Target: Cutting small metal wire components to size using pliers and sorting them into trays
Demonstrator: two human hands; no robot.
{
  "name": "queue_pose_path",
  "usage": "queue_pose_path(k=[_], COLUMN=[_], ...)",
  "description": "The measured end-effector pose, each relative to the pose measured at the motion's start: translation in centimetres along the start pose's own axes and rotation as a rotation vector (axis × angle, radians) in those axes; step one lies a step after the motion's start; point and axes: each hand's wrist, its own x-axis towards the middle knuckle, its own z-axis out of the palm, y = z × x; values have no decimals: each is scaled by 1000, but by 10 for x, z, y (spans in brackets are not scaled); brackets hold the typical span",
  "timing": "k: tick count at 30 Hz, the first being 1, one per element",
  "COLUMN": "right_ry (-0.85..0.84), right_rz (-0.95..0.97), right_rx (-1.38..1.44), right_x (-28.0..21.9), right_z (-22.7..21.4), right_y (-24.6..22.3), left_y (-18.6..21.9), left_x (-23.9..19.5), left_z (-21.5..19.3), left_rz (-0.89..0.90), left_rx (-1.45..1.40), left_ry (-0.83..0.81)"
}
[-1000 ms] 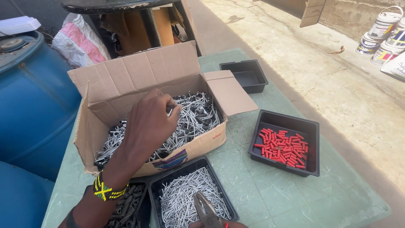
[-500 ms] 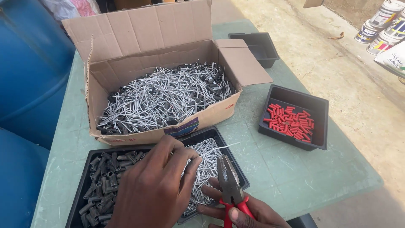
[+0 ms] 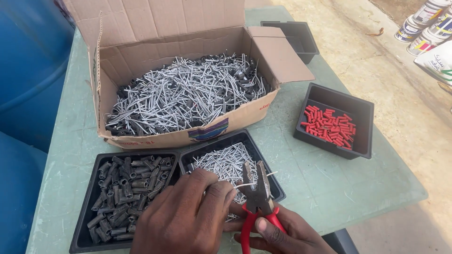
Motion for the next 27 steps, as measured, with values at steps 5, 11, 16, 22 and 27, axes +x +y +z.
queue_pose_path(k=[5,11,16,22,27], right_ry=[-121,-150,-152,-190,-108], right_rz=[-201,-384,-429,-438,-256], right_rx=[-347,-570,-664,-603,-652], right_x=[4,16,21,20,23], right_z=[-9,-19,-20,-21,-22], right_y=[3,7,8,6,2], left_y=[9,10,10,2,13], left_x=[-4,-9,-6,-6,-6], left_z=[0,11,15,23,22], left_rz=[-14,13,53,100,14], left_rx=[-2,33,2,-22,-73], left_ry=[-30,-40,-37,-60,-104])
